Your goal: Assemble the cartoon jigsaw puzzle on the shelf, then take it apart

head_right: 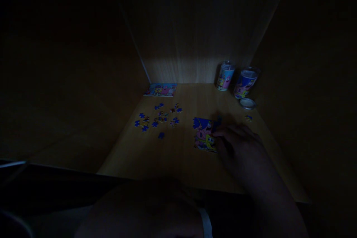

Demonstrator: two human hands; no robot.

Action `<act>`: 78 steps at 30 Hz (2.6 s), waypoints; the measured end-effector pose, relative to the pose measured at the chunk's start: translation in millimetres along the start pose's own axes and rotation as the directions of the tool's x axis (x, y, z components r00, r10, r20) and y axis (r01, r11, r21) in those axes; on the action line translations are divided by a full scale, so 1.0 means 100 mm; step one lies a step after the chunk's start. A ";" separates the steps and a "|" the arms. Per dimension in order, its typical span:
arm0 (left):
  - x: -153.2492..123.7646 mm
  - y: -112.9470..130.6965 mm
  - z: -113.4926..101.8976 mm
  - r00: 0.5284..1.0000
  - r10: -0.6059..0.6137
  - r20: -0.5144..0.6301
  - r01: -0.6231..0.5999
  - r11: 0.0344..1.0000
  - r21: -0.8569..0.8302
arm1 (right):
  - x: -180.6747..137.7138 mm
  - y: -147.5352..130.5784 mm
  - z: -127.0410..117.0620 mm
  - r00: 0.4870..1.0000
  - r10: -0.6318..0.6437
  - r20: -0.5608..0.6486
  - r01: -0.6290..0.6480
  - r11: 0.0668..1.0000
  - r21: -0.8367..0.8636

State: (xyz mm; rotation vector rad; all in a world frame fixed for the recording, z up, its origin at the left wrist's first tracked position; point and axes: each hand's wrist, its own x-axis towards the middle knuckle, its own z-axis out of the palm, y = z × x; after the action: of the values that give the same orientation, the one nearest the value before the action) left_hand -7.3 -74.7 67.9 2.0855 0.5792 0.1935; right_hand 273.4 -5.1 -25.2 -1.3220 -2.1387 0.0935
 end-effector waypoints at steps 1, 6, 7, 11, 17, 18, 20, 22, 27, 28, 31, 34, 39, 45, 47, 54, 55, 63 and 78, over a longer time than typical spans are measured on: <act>-0.01 0.00 0.00 1.000 -0.009 -0.028 0.009 1.000 0.007 | 0.00 0.00 0.00 1.000 -0.001 0.000 0.001 1.000 0.000; 0.06 -0.03 0.01 0.973 -0.091 -0.214 0.102 0.994 0.041 | 0.00 0.00 0.01 1.000 0.013 0.011 -0.013 1.000 -0.004; 0.10 -0.06 0.01 0.955 -0.110 -0.274 0.128 0.991 0.048 | 0.00 0.01 0.01 1.000 0.014 0.016 -0.014 1.000 -0.003; 0.28 -0.26 0.00 0.738 -0.176 -0.651 0.364 0.916 0.166 | 0.00 0.00 0.01 1.000 0.009 0.025 -0.009 1.000 -0.010; 0.31 -0.70 -0.09 0.545 -0.192 -0.816 0.699 0.641 0.317 | 0.01 -0.01 -0.01 0.999 0.008 0.033 -0.007 1.000 -0.008; 0.29 -0.75 -0.10 0.550 -0.217 -0.807 0.716 0.619 0.322 | 0.01 -0.01 -0.01 0.999 0.007 0.032 -0.007 1.000 -0.001; 0.25 -0.80 -0.12 0.549 -0.260 -0.794 0.746 0.581 0.326 | 0.01 -0.01 -0.01 0.999 0.011 0.035 -0.011 1.000 0.003; 0.20 -0.80 -0.13 0.538 -0.286 -0.793 0.770 0.551 0.323 | 0.01 -0.02 -0.01 0.999 0.016 0.037 -0.016 1.000 -0.007; 0.13 -0.79 -0.16 0.445 -0.311 -0.840 0.838 0.475 0.268 | 0.03 -0.05 -0.01 1.000 0.015 0.018 -0.015 1.000 0.002; 0.13 -0.81 -0.16 0.423 -0.307 -0.853 0.849 0.463 0.254 | 0.03 -0.05 -0.01 1.000 0.016 0.017 -0.016 1.000 0.004; 0.14 -0.89 -0.18 0.418 -0.258 -0.871 0.839 0.477 0.261 | 0.03 -0.05 -0.01 1.000 0.016 0.020 -0.016 1.000 0.006; 0.18 -0.95 -0.18 0.475 -0.231 -0.849 0.793 0.531 0.299 | 0.03 -0.05 -0.01 0.999 0.022 0.024 -0.022 1.000 0.012; 0.17 -0.86 -0.25 0.442 -0.220 -0.870 0.802 0.531 0.273 | 0.03 -0.06 -0.02 0.999 0.018 0.029 -0.018 1.000 0.012; 0.12 -0.70 -0.33 0.529 -0.251 -0.811 0.742 0.600 0.299 | 0.04 -0.07 -0.04 0.998 0.038 0.044 -0.038 0.999 0.012; 0.13 -0.69 -0.30 0.573 -0.253 -0.780 0.682 0.675 0.282 | 0.04 -0.08 -0.04 0.998 0.044 0.048 -0.045 0.999 0.009; 0.26 -0.73 -0.19 0.700 -0.099 -0.707 0.369 0.898 0.239 | 0.04 -0.10 -0.03 0.997 0.052 0.052 -0.052 0.999 0.000; 0.26 -0.74 -0.19 0.679 -0.094 -0.728 0.374 0.898 0.233 | 0.04 -0.09 -0.03 0.997 0.053 0.052 -0.053 0.999 0.000; 0.20 -0.75 -0.25 0.611 -0.189 -0.769 0.548 0.802 0.238 | 0.04 -0.07 -0.03 0.997 0.040 0.060 -0.041 0.999 0.015; 0.46 -0.76 -0.14 0.628 -0.146 -0.764 0.452 0.868 0.206 | 0.06 -0.15 -0.07 0.997 -0.042 0.069 0.040 0.998 0.039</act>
State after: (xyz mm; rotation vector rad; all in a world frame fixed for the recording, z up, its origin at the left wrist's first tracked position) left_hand 2.6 -7.9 8.3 2.1849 1.5714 0.8021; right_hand 263.3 -9.5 -11.1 -1.2695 -2.2105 0.1647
